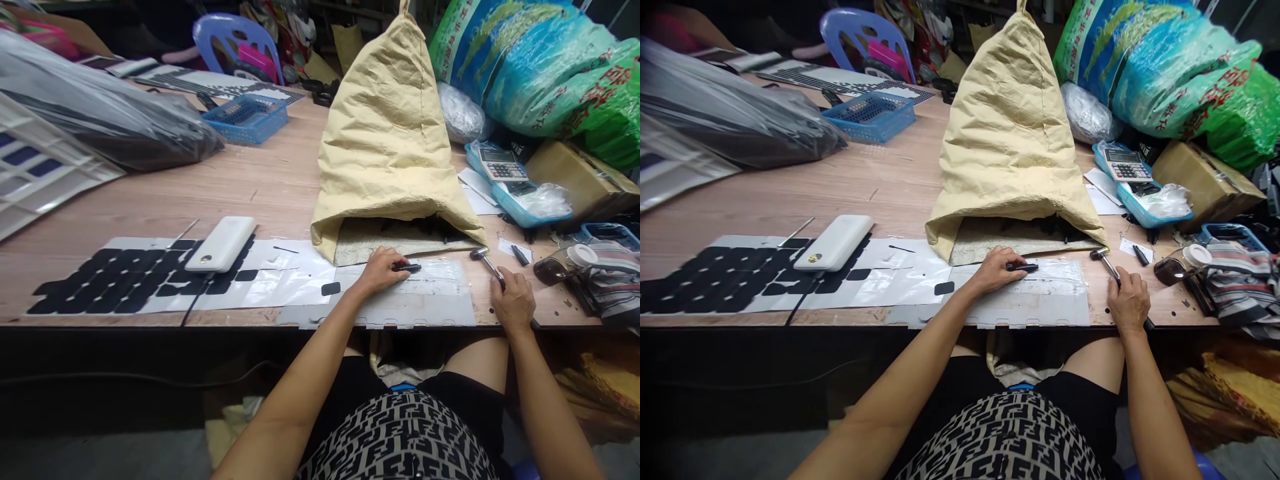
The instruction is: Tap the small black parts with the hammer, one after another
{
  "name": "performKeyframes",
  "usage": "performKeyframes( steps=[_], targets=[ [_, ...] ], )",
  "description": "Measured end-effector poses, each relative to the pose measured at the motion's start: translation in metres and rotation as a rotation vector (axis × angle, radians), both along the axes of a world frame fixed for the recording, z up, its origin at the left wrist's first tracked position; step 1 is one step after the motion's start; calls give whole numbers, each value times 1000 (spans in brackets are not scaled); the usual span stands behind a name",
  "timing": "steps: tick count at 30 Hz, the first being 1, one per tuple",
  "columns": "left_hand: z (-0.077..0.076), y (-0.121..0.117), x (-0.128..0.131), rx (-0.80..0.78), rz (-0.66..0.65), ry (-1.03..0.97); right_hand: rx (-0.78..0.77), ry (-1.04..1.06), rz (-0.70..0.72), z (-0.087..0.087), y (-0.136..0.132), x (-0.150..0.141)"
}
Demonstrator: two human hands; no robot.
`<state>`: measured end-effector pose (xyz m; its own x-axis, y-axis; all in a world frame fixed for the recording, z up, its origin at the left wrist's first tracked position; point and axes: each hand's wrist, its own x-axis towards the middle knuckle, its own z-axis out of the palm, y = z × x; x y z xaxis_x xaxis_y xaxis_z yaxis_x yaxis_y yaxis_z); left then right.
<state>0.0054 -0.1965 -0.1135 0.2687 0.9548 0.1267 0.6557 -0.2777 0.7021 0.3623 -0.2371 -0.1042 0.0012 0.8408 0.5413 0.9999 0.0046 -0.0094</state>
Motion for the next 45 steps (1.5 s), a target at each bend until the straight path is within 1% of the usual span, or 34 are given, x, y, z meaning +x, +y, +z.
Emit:
performKeyframes(
  steps=[2,4,7,8,9,11,13,15,17,20,23,26,31,33,36,38,39,42,45],
  targets=[
    [-2,0,1,23,3,-3,-56,36,12,3,2,2],
    [-2,-1,1,27,-7,-8,-104,118,9,9,2,-1],
    [1,-1,0,-4,-19,-18,-89,336,39,22,-6,-21],
    [2,-1,0,-14,-19,-21,-82,419,89,27,-11,-32],
    [3,0,0,-23,-18,-25,-109,503,173,31,-17,-45],
    [4,0,1,-41,-7,-31,-200,625,328,40,-28,-73],
    [4,0,1,-55,4,-40,-283,660,437,47,-37,-99],
    [4,0,2,-59,7,-53,-316,660,506,48,-42,-118],
    [5,0,2,-56,4,-60,-327,639,539,45,-43,-130],
    [6,0,2,-69,12,-58,-355,580,537,37,-41,-135],
    [6,0,1,-69,16,-68,-368,554,510,34,-39,-132],
    [4,0,1,-47,10,-83,-347,572,491,36,-39,-127],
    [5,0,1,-58,15,-65,-356,579,503,36,-42,-120],
    [6,-1,1,-58,3,-62,-321,561,477,34,-40,-112],
    [7,-2,0,-49,-12,-67,-212,448,375,34,-29,-84],
    [7,-2,-1,-47,-13,-74,-134,293,286,33,-15,-56],
    [7,-3,-1,-47,-10,-77,-125,220,265,32,-8,-41],
    [7,-3,-1,-53,0,-82,-125,100,256,26,14,1],
    [7,-3,-1,-56,-4,-96,-107,64,276,17,28,22]
  ],
)
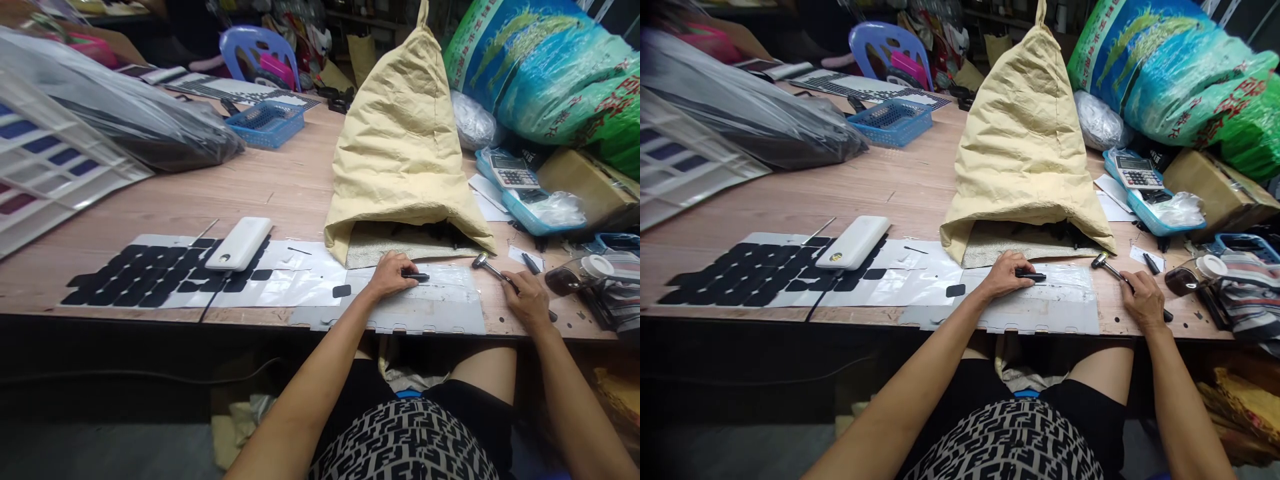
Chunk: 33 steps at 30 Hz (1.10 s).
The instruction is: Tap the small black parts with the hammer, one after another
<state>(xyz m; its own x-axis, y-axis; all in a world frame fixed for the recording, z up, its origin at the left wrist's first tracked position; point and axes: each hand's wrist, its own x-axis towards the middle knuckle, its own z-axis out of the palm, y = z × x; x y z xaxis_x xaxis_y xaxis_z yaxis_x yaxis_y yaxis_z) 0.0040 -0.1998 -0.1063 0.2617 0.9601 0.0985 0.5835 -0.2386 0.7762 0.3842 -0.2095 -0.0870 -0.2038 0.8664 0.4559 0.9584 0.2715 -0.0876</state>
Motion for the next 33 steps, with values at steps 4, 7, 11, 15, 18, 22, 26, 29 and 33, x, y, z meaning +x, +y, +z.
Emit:
performKeyframes(
  steps=[4,7,11,15,18,22,26,29,33],
  targets=[
    [-3,-1,0,13,7,20,39,-13,-35,-9,2,3],
    [-7,-1,1,40,1,62,45,0,-65,-12,0,1],
    [-10,1,1,74,-19,114,46,17,-92,-11,-1,1],
    [-10,1,1,99,-28,166,40,41,-96,-10,0,1],
    [-8,0,1,110,-16,180,32,56,-103,-11,0,1],
    [-8,-2,2,123,-8,182,32,61,-105,-12,0,2],
    [-8,-2,2,128,-7,189,29,66,-105,-11,0,2],
    [-7,-2,2,125,-6,183,25,74,-112,-11,0,1],
    [-6,-4,2,116,-16,177,24,80,-110,-11,-1,2]
  ],
)
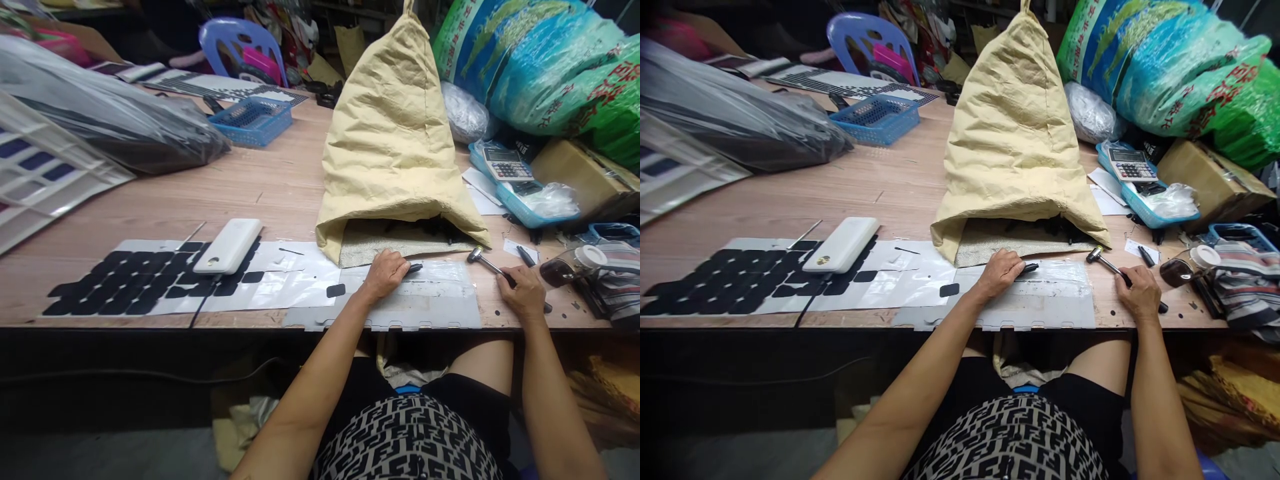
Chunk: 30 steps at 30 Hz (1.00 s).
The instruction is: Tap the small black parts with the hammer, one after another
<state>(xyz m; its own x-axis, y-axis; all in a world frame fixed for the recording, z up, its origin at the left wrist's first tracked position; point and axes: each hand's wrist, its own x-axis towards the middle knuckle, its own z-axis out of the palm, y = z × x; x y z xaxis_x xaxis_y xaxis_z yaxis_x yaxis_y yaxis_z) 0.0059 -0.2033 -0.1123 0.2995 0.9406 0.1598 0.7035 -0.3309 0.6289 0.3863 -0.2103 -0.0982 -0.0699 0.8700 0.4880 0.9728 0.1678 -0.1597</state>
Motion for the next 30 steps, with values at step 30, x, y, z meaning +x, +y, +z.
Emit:
performKeyframes(
  steps=[30],
  targets=[
    [-4,-137,45,-736,-578,194,48,-34,14,-3,2,2]
  ],
)
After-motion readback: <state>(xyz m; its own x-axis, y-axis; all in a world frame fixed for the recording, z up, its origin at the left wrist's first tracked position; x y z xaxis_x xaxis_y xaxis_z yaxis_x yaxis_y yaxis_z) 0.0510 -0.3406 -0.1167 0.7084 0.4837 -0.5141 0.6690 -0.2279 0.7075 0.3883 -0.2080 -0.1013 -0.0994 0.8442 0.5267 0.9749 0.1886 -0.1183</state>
